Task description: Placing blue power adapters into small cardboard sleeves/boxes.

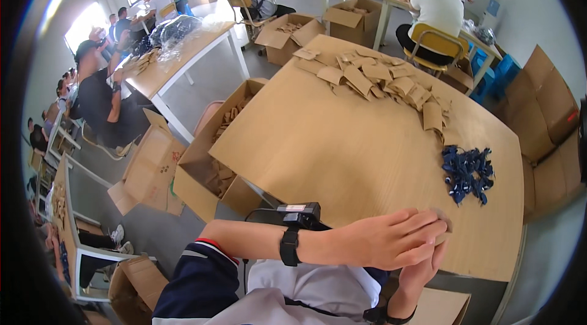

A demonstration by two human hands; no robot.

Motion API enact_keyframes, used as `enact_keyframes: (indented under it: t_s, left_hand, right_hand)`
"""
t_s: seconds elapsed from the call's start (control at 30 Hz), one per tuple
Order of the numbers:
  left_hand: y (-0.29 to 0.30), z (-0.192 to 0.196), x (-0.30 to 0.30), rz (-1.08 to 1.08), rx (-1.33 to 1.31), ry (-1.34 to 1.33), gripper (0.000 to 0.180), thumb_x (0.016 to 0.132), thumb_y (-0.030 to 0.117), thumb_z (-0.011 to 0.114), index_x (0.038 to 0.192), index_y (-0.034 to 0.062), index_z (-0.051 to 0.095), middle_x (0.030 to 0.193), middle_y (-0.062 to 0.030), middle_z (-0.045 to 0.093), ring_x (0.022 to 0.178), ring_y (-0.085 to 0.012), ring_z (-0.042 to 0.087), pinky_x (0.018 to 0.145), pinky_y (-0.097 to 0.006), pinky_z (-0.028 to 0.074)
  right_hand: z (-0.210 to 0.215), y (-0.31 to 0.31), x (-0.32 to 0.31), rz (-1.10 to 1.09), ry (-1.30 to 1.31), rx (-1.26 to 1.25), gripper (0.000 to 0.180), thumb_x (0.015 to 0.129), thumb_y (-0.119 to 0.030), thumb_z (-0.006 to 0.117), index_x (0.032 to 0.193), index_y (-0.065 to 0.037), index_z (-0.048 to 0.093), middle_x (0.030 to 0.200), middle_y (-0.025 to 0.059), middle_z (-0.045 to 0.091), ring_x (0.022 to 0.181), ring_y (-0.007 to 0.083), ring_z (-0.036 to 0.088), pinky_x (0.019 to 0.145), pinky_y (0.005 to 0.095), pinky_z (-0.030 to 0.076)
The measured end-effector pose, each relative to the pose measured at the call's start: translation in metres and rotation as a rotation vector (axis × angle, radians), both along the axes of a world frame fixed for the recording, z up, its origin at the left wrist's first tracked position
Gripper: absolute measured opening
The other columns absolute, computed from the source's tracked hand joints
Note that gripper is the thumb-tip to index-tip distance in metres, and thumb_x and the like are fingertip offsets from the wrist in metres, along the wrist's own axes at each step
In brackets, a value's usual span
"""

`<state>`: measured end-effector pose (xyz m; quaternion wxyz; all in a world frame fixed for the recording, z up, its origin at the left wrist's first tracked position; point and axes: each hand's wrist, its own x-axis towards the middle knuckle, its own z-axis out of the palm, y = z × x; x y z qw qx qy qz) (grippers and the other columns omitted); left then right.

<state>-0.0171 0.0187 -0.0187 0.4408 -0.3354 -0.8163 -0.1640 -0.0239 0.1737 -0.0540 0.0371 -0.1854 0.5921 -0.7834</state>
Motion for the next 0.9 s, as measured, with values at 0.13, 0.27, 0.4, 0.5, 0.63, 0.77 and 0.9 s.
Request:
enact_keyframes:
  t_s: [0.13, 0.27, 0.4, 0.5, 0.63, 0.77, 0.9]
  left_hand:
    - [-0.015, 0.014, 0.0, -0.221, 0.026, -0.24, 0.044, 0.087, 0.005, 0.061, 0.123, 0.0003, 0.037, 0.145, -0.0241, 0.04, 0.13, -0.0405, 0.045, 0.099, -0.041, 0.048]
    - [-0.038, 0.028, -0.004, -0.63, 0.184, -0.967, 0.057, 0.086, -0.003, 0.06, 0.137, -0.001, 0.034, 0.154, -0.0235, 0.027, 0.137, -0.0376, 0.038, 0.105, -0.041, 0.043]
    - [-0.046, 0.026, -0.005, -0.502, 0.09, -0.756, 0.067, 0.089, 0.009, 0.062, 0.146, 0.0068, 0.027, 0.153, -0.018, 0.031, 0.112, -0.0297, 0.058, 0.081, -0.037, 0.053]
    - [-0.041, 0.031, -0.004, -0.261, 0.156, -0.69, 0.049, 0.089, 0.014, 0.065, 0.134, 0.0088, 0.048, 0.142, -0.013, 0.046, 0.104, -0.0261, 0.06, 0.075, -0.033, 0.054]
    - [-0.034, 0.063, -0.006, 0.038, 0.233, -0.956, 0.02, 0.092, 0.014, 0.064, 0.109, 0.0048, 0.066, 0.1, -0.0089, 0.07, 0.081, -0.0181, 0.069, 0.071, -0.027, 0.056]
    - [-0.029, 0.056, 0.0, -0.36, 0.721, -1.248, 0.018, 0.096, 0.012, 0.059, 0.108, 0.0005, 0.065, 0.088, -0.0102, 0.071, 0.074, -0.0137, 0.069, 0.069, -0.026, 0.057]
    - [-0.022, 0.041, 0.008, -0.382, 1.088, -1.197, 0.022, 0.1, 0.009, 0.052, 0.111, -0.0066, 0.062, 0.091, -0.0109, 0.07, 0.081, -0.0127, 0.068, 0.075, -0.027, 0.057]
  right_hand:
    - [0.017, -0.004, -0.007, -0.184, 0.048, 0.054, 0.046, 0.101, -0.02, 0.043, 0.141, 0.0, 0.036, 0.118, 0.0127, 0.059, 0.102, 0.0197, 0.063, 0.083, 0.0279, 0.052]
    - [0.069, 0.026, -0.014, 0.078, 0.031, 0.565, 0.03, 0.098, -0.013, 0.049, 0.125, 0.001, 0.049, 0.086, 0.0086, 0.064, 0.065, 0.0125, 0.063, 0.052, 0.0212, 0.05]
    - [0.056, 0.022, -0.011, 0.034, -0.048, 0.268, 0.012, 0.087, 0.007, 0.063, 0.095, 0.003, 0.056, 0.072, 0.0077, 0.065, 0.052, 0.0067, 0.058, 0.04, 0.0232, 0.045]
    - [0.051, 0.013, -0.012, -0.177, 0.544, 0.573, 0.011, 0.084, 0.007, 0.065, 0.09, 0.001, 0.058, 0.079, 0.0131, 0.068, 0.059, 0.0143, 0.064, 0.046, 0.0275, 0.05]
    - [0.062, 0.019, -0.024, -0.277, 1.087, 0.785, 0.018, 0.078, 0.005, 0.068, 0.094, -0.001, 0.062, 0.088, 0.014, 0.067, 0.066, 0.0205, 0.063, 0.053, 0.0269, 0.051]
    - [0.073, 0.019, -0.032, -0.243, 1.339, 0.844, 0.024, 0.081, 0.001, 0.069, 0.105, 0.0, 0.064, 0.089, 0.0128, 0.066, 0.065, 0.0174, 0.062, 0.051, 0.0267, 0.049]
    - [0.078, -0.006, -0.026, -0.222, 0.826, 0.547, 0.026, 0.08, 0.001, 0.072, 0.106, 0.0, 0.064, 0.081, 0.0108, 0.064, 0.061, 0.0193, 0.06, 0.05, 0.0269, 0.047]
